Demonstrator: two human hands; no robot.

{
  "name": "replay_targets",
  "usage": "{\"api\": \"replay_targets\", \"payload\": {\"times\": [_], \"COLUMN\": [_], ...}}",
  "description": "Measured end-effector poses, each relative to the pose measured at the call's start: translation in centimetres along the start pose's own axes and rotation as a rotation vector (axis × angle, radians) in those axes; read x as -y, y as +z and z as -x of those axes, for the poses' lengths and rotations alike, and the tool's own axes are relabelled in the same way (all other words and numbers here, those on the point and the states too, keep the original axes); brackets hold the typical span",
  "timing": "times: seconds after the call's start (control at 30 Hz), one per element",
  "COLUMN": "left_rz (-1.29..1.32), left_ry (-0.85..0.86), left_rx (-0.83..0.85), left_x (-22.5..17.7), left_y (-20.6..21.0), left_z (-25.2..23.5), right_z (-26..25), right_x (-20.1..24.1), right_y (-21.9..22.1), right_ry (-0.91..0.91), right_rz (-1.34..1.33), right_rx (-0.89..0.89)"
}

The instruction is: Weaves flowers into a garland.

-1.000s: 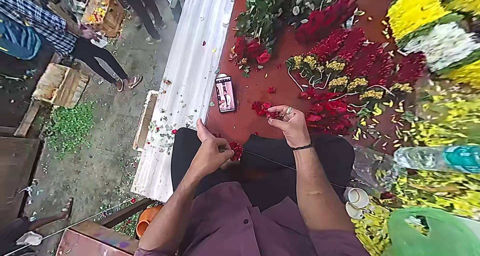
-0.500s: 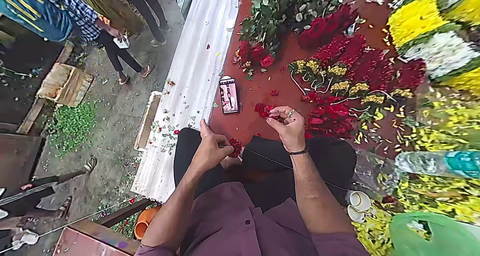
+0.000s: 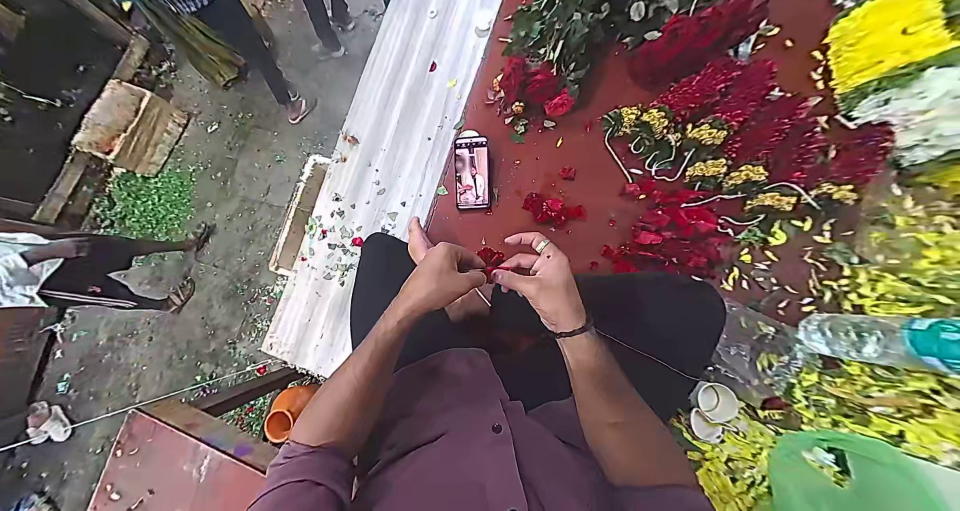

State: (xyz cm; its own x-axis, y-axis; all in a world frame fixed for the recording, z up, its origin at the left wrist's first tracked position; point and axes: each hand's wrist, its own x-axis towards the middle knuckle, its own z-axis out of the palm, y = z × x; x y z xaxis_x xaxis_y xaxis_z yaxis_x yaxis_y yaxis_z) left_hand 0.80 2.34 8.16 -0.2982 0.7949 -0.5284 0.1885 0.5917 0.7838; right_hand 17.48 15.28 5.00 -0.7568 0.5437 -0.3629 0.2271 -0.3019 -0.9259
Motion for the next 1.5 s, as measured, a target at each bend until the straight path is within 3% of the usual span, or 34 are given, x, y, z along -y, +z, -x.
{"api": "replay_targets", "payload": {"times": [0.3, 0.5, 0.6, 0.73, 0.9, 1.07, 1.13, 1.2, 1.3, 1.37, 1.43, 1.5], "left_rz": [0.088, 0.084, 0.038, -0.002, -0.014, -0.076, -0.221, -0.436, -0.612, -0.470, -0.167, 0.051], "left_ry": [0.081, 0.078, 0.049, -0.003, -0.083, -0.136, -0.154, -0.159, -0.055, 0.158, 0.410, 0.497], "left_rx": [0.023, 0.057, 0.026, -0.007, -0.094, -0.189, -0.187, -0.083, 0.222, 0.412, 0.402, 0.244], "left_x": [0.9, 1.1, 1.0, 0.8, 1.0, 0.8, -0.2, -2.5, -7.1, -8.6, -8.9, -9.1], "left_y": [0.5, 0.4, 0.1, -0.4, -1.1, -1.1, -1.0, -0.8, -0.8, -1.0, -0.5, 0.3], "left_z": [-0.5, -0.7, -0.5, -0.5, -0.1, -0.1, 0.3, 1.1, 2.3, 2.4, 1.9, 1.0], "right_z": [-0.7, -1.0, -1.3, -1.3, -1.4, -0.8, -0.5, -0.2, -0.5, -0.7, -0.5, 0.5], "right_x": [-1.3, -0.7, -0.7, -1.6, -0.9, 0.0, 0.5, 1.1, 1.4, 0.9, 0.4, -0.1], "right_y": [-1.0, -3.0, -4.3, -4.2, -4.8, -4.6, -4.1, -3.9, -4.0, -4.3, -4.4, -4.4], "right_ry": [0.106, 0.126, 0.056, 0.139, -0.028, -0.086, -0.147, -0.231, -0.320, -0.311, -0.223, -0.133], "right_rz": [0.136, 0.080, 0.190, 0.253, 0.265, 0.171, 0.130, 0.072, -0.010, -0.074, -0.179, -0.193], "right_rx": [0.029, 0.164, 0.204, 0.377, 0.187, 0.378, 0.429, 0.412, 0.369, 0.389, 0.409, 0.321]}}
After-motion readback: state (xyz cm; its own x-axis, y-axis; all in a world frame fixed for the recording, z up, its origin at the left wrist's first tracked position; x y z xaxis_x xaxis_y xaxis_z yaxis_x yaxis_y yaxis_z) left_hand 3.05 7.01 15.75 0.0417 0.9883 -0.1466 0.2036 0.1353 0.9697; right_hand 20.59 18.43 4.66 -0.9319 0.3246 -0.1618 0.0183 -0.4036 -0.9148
